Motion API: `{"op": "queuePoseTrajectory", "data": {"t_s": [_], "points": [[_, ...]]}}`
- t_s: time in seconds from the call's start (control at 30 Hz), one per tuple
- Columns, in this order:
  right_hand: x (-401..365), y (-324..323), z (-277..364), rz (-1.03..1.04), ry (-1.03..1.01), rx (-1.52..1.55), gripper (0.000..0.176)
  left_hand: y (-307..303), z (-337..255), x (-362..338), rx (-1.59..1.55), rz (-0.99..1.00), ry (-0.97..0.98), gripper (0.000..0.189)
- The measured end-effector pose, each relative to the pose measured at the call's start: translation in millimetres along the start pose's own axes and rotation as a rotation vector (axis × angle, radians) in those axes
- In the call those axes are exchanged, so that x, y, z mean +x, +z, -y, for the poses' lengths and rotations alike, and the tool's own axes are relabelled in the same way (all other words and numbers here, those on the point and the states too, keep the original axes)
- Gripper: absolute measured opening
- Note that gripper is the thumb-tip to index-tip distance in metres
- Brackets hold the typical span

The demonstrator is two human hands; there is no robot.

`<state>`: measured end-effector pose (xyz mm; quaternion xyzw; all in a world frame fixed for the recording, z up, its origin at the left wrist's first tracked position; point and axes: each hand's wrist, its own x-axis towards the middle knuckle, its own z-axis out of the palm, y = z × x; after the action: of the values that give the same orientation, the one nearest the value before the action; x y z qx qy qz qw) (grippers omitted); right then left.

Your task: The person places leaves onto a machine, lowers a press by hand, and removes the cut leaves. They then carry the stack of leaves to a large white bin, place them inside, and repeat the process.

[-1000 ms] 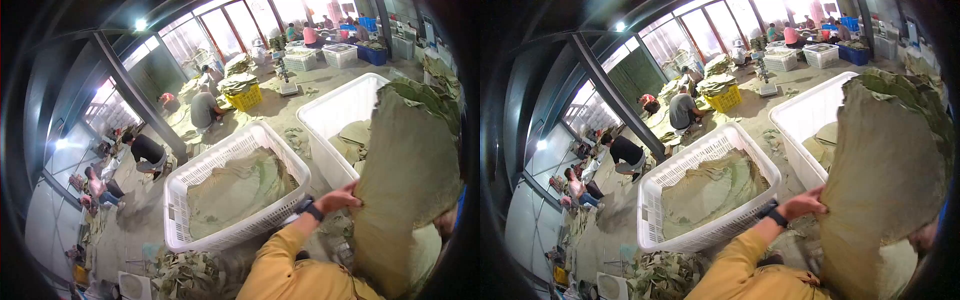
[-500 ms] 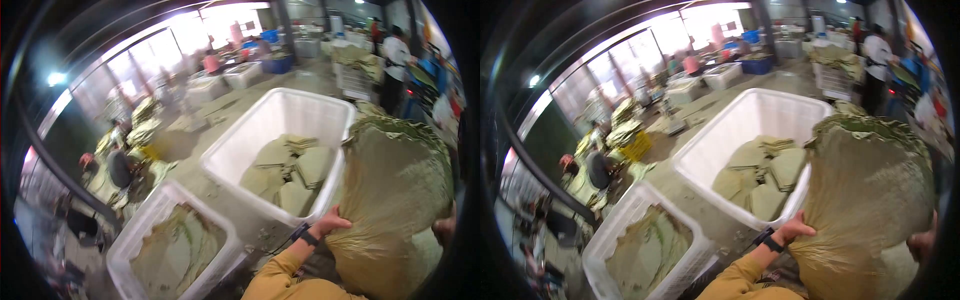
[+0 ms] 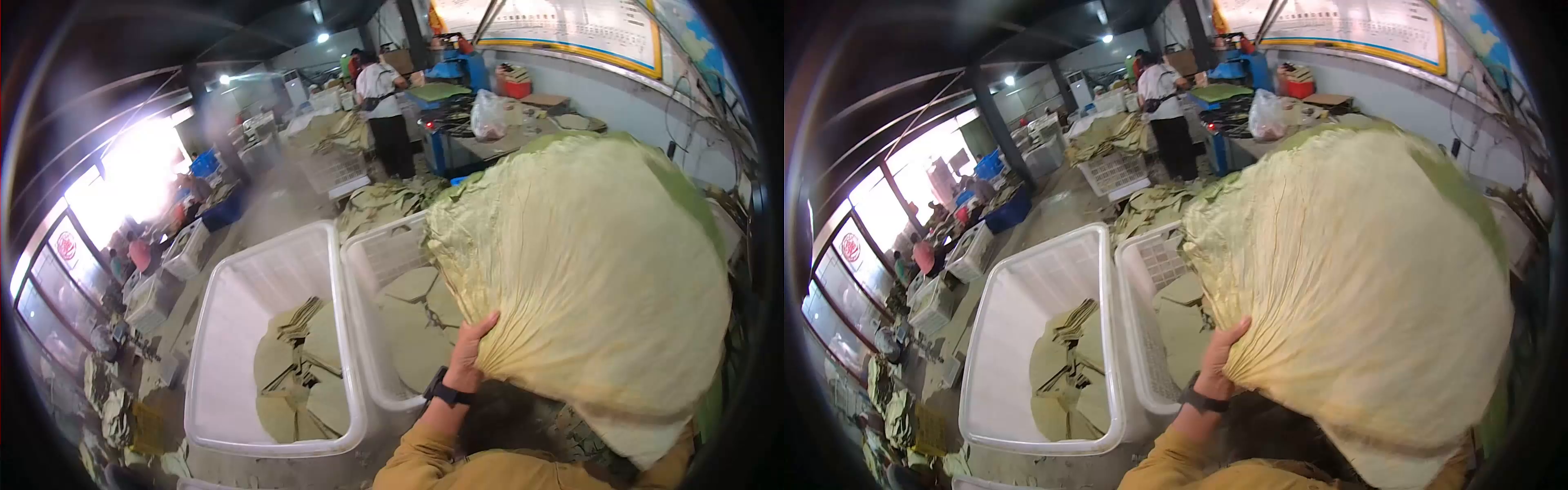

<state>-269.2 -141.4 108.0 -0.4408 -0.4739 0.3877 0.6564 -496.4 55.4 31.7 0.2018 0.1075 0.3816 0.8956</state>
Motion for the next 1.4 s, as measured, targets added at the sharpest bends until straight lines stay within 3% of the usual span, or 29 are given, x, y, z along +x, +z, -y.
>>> {"op": "queuePoseTrajectory", "data": {"t_s": [0.07, 0.13, 0.17, 0.23, 0.27, 0.3, 0.4, 0.47, 0.53, 0.57, 0.63, 0.67, 0.7, 0.73, 0.8, 0.83, 0.9, 0.97, 1.07, 1.17, 1.23, 1.27, 1.3, 1.33, 1.4], "points": [[-23.9, 14.1, -21.7, 0.129, -0.081, 0.022, 0.088, 30.4, 36.1, 18.8, -0.010, -0.031, -0.006, 0.050], [-43.9, 1.0, -27.2, 0.091, -0.167, 0.088, 0.100, 53.3, 71.7, 34.3, -0.027, -0.052, 0.033, 0.049], [-51.8, -10.0, -28.4, 0.021, -0.213, 0.145, 0.106, 66.8, 93.5, 39.5, -0.010, -0.037, 0.016, 0.049], [-66.5, -40.8, -18.3, -0.204, -0.285, 0.308, 0.106, 93.9, 136.9, 43.4, 0.099, -0.073, 0.310, 0.051], [-73.8, -56.2, -13.2, -0.314, -0.330, 0.378, 0.106, 104.5, 156.8, 46.7, 0.160, -0.066, 0.348, 0.057], [-75.5, -67.4, -1.7, -0.395, -0.362, 0.358, 0.095, 120.8, 172.3, 47.3, 0.174, -0.053, 0.330, 0.057], [-78.7, -91.6, 53.2, -0.650, -0.448, 0.356, 0.056, 193.4, 212.2, 44.6, 0.301, 0.074, 0.517, 0.052], [-99.6, -111.5, 85.6, -0.770, -0.474, 0.335, 0.047, 227.1, 237.9, 42.9, 0.279, 0.183, 0.418, 0.051], [-122.1, -137.5, 102.1, -1.071, -0.445, 0.289, 0.041, 255.5, 262.5, 38.7, 0.220, 0.290, 0.330, 0.049], [-134.8, -147.6, 104.0, -1.054, -0.514, 0.270, 0.047, 260.6, 271.8, 34.9, 0.223, 0.340, 0.207, 0.050], [-157.7, -177.5, 95.1, -0.918, -0.685, 0.495, 0.053, 268.3, 302.0, 41.1, 0.037, 0.389, 0.202, 0.051], [-156.5, -173.3, 107.2, -1.211, -0.648, 0.516, 0.057, 278.5, 311.7, 44.4, 0.033, 0.391, 0.187, 0.051], [-153.9, -177.0, 113.7, -1.244, -0.647, 0.505, 0.057, 290.9, 322.9, 47.7, -0.024, 0.320, 0.200, 0.053], [-151.5, -186.3, 119.6, -1.176, -0.686, 0.479, 0.056, 303.8, 337.8, 50.5, -0.079, 0.244, 0.194, 0.055], [-152.4, -218.7, 123.4, -1.188, -0.773, 0.251, 0.057, 324.4, 340.8, 70.6, 0.166, 0.397, 0.249, 0.059], [-147.2, -245.5, 119.9, -1.147, -0.826, 0.119, 0.052, 336.8, 342.5, 80.7, 0.067, 0.499, 0.097, 0.061], [-140.2, -261.1, 145.2, -1.040, -0.864, 0.451, 0.050, 356.8, 353.5, 82.0, 0.080, 0.577, 0.056, 0.068], [-126.1, -263.9, 171.8, -0.948, -0.975, 0.215, 0.049, 384.1, 363.2, 81.5, -0.057, 0.733, 0.034, 0.064], [-119.8, -259.4, 195.1, -0.999, -0.969, 0.181, 0.042, 401.5, 366.3, 89.3, -0.087, 0.844, -0.139, 0.062], [-109.3, -257.4, 202.1, -0.988, -0.978, 0.131, 0.031, 395.6, 383.4, 106.5, -0.037, 0.892, -0.102, 0.060], [-110.1, -271.5, 192.3, -1.015, -0.939, 0.096, 0.040, 368.3, 401.2, 121.5, 0.159, 0.810, -0.001, 0.048], [-110.0, -269.8, 186.9, -1.068, -0.906, 0.075, 0.043, 350.3, 405.1, 130.8, 0.390, 0.872, 0.110, 0.047], [-108.9, -274.1, 176.7, -1.103, -0.864, 0.071, 0.045, 333.7, 402.5, 135.2, 0.475, 0.837, 0.079, 0.048], [-119.1, -284.6, 157.8, -1.088, -0.653, 0.039, 0.045, 317.3, 400.0, 139.6, 0.559, 0.805, 0.045, 0.048], [-154.3, -293.9, 141.1, -0.852, -0.353, -0.264, 0.061, 291.8, 386.7, 143.4, 0.431, 0.603, -0.272, 0.052]]}}
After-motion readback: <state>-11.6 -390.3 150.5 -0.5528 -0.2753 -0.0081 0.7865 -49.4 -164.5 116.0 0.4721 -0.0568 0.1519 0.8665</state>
